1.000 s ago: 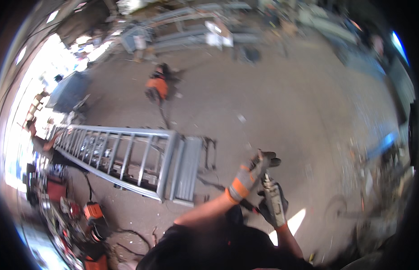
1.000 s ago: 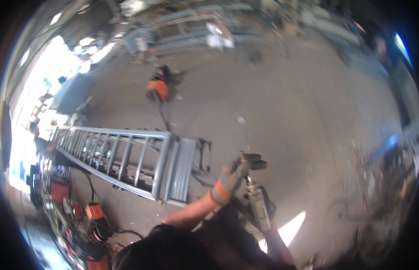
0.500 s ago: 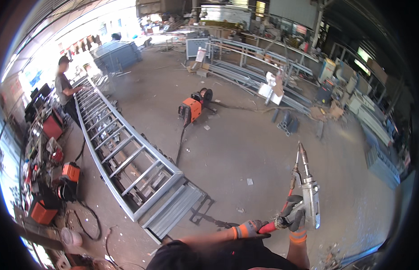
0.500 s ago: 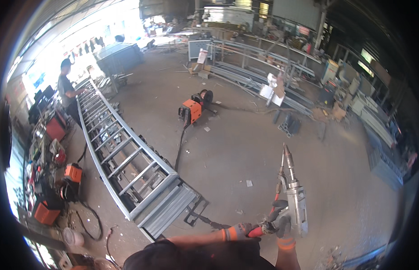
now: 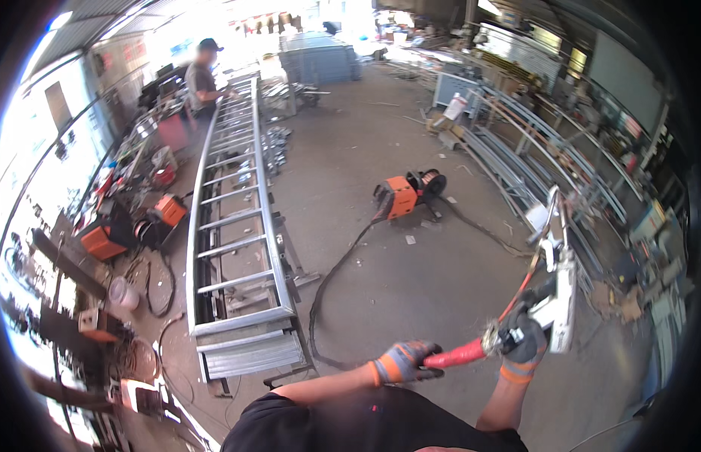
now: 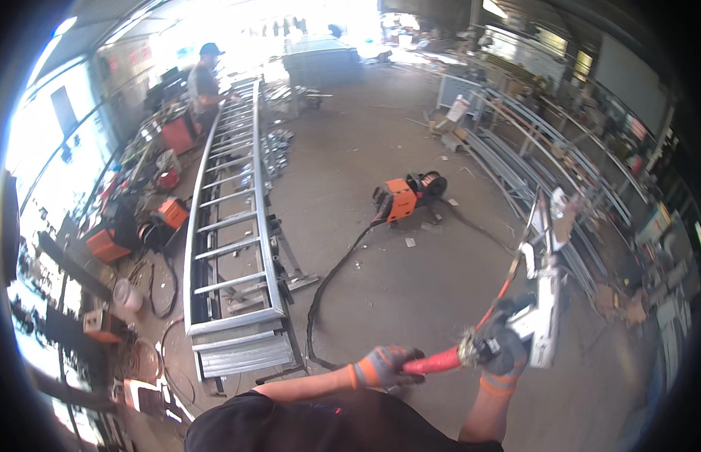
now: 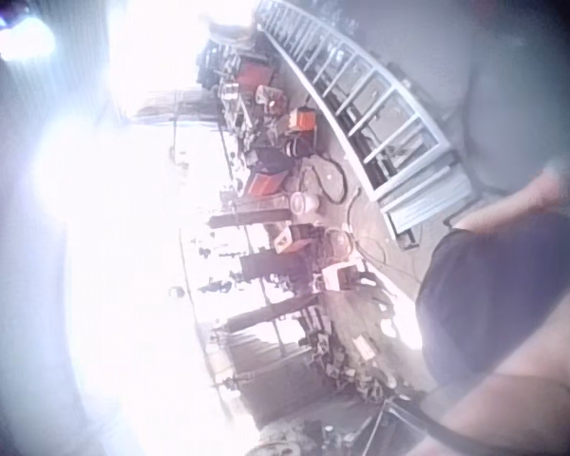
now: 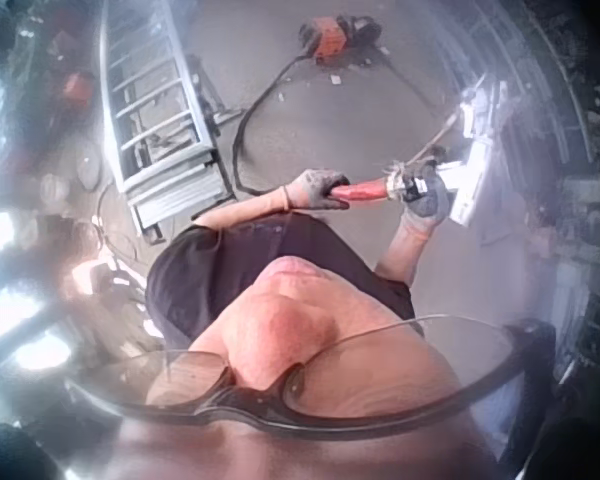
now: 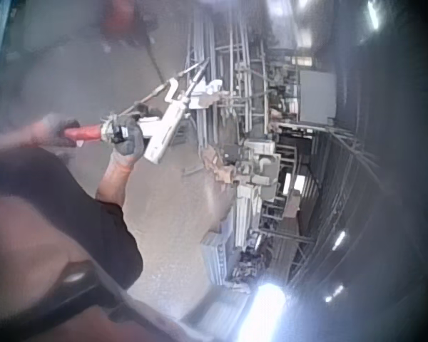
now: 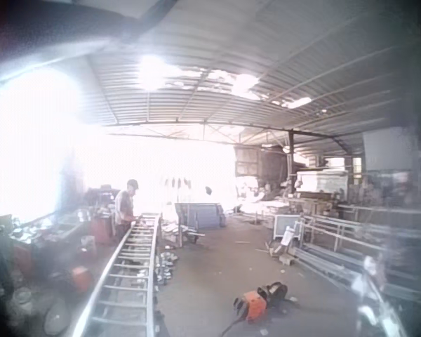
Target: The person welds a metal frame using a handheld welding torch, moving along the joints to secure the structure. The person repositions the frame and continues welding different sections, producing bright sparks throughout the process.
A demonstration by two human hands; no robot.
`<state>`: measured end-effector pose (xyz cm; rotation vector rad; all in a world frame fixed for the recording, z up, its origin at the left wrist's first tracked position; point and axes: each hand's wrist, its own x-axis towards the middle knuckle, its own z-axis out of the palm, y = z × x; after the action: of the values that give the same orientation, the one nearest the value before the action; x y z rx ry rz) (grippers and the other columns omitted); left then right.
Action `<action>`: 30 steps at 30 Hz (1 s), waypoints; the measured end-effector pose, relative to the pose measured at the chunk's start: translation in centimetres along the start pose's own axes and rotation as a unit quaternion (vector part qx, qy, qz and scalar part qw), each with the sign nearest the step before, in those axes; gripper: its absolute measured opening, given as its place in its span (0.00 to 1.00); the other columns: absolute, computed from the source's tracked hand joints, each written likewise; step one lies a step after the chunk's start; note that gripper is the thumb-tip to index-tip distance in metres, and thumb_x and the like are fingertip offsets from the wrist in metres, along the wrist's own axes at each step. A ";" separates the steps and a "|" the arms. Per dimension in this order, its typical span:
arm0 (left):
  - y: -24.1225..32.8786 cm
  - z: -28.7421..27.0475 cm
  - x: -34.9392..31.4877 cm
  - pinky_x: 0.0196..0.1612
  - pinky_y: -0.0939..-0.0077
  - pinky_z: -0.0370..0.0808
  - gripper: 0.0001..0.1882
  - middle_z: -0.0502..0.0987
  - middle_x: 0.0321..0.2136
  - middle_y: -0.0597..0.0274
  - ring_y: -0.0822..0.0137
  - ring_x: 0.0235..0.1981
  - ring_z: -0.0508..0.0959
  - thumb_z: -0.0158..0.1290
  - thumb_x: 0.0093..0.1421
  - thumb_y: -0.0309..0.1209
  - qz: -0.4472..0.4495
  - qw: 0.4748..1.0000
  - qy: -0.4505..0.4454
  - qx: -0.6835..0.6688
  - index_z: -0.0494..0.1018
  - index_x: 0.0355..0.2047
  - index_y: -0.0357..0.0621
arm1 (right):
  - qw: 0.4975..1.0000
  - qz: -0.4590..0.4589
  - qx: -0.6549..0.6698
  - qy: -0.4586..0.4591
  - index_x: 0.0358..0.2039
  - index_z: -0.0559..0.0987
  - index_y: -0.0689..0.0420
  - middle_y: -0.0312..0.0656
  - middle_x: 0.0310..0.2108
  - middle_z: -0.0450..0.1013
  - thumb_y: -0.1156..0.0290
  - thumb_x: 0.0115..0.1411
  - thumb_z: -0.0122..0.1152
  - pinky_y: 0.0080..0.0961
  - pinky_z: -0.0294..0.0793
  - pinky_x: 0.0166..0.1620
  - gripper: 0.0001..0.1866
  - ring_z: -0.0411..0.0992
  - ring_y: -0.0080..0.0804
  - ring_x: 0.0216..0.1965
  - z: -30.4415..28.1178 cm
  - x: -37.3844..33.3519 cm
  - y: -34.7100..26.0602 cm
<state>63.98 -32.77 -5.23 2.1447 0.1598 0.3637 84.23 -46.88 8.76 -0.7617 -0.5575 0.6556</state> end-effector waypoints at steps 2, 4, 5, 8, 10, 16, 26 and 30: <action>-2.5 -1.9 1.9 0.46 0.54 0.82 0.30 0.86 0.37 0.47 0.44 0.41 0.86 0.70 0.60 0.53 -0.130 0.989 0.064 0.018 0.81 0.50 0.42 | 0.995 -0.080 -0.052 0.039 0.63 0.70 0.68 0.44 0.42 0.71 0.78 0.63 0.57 0.23 0.73 0.36 0.27 0.71 0.24 0.33 0.4 6.3 0.2; -5.5 -3.6 4.0 0.41 0.54 0.82 0.29 0.85 0.34 0.48 0.44 0.38 0.86 0.72 0.57 0.54 -0.195 0.958 0.204 0.059 0.83 0.46 0.42 | 0.993 -0.112 -0.023 0.013 0.61 0.72 0.72 0.43 0.39 0.72 0.78 0.64 0.57 0.24 0.73 0.37 0.24 0.71 0.25 0.32 1.2 12.8 0.8; -7.1 -4.5 5.7 0.40 0.54 0.82 0.29 0.85 0.33 0.48 0.44 0.37 0.86 0.73 0.56 0.54 -0.187 0.941 0.269 0.086 0.84 0.45 0.42 | 0.987 -0.162 -0.021 0.004 0.59 0.73 0.72 0.44 0.38 0.73 0.79 0.64 0.57 0.25 0.75 0.37 0.23 0.72 0.26 0.32 1.6 15.7 1.5; -11.9 -9.6 12.0 0.34 0.52 0.78 0.26 0.80 0.26 0.50 0.45 0.29 0.82 0.75 0.56 0.51 -0.017 0.860 0.393 0.324 0.85 0.44 0.44 | 0.973 -0.204 0.043 -0.101 0.53 0.78 0.71 0.46 0.35 0.77 0.81 0.63 0.59 0.28 0.79 0.40 0.18 0.75 0.29 0.30 2.3 25.1 4.4; -13.2 -12.4 15.9 0.41 0.58 0.79 0.17 0.84 0.35 0.50 0.47 0.38 0.85 0.69 0.62 0.43 -0.172 0.875 0.422 -0.160 0.84 0.44 0.45 | 0.918 -0.376 -0.120 -0.028 0.48 0.83 0.68 0.47 0.40 0.82 0.76 0.65 0.66 0.32 0.85 0.45 0.13 0.81 0.32 0.36 2.9 30.7 7.2; -19.2 -27.4 22.9 0.64 0.48 0.72 0.39 0.77 0.57 0.45 0.42 0.61 0.76 0.71 0.55 0.46 -0.122 0.881 0.447 0.093 0.69 0.64 0.45 | 0.813 -0.539 -0.184 -0.117 0.42 0.86 0.66 0.47 0.39 0.84 0.80 0.66 0.66 0.31 0.86 0.47 0.06 0.82 0.32 0.37 8.2 47.7 9.0; -36.9 -30.9 5.1 0.72 0.53 0.68 0.43 0.72 0.67 0.40 0.42 0.68 0.72 0.67 0.62 0.47 -0.412 0.648 0.631 0.114 0.66 0.71 0.38 | 0.809 -0.504 -0.242 -0.180 0.48 0.82 0.64 0.48 0.40 0.82 0.78 0.61 0.69 0.33 0.84 0.45 0.14 0.81 0.36 0.37 29.9 75.5 19.5; -40.2 -29.5 -3.7 0.73 0.54 0.66 0.43 0.69 0.70 0.38 0.44 0.71 0.70 0.64 0.64 0.49 -0.566 0.454 0.680 0.110 0.65 0.72 0.37 | 0.788 -0.471 -0.250 -0.307 0.51 0.80 0.64 0.48 0.41 0.82 0.77 0.60 0.70 0.35 0.84 0.45 0.19 0.80 0.38 0.37 41.1 83.7 28.7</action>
<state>52.02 12.16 -23.51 0.8872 2.4457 1.1219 103.30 46.48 29.74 -0.6280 -1.6278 -0.2429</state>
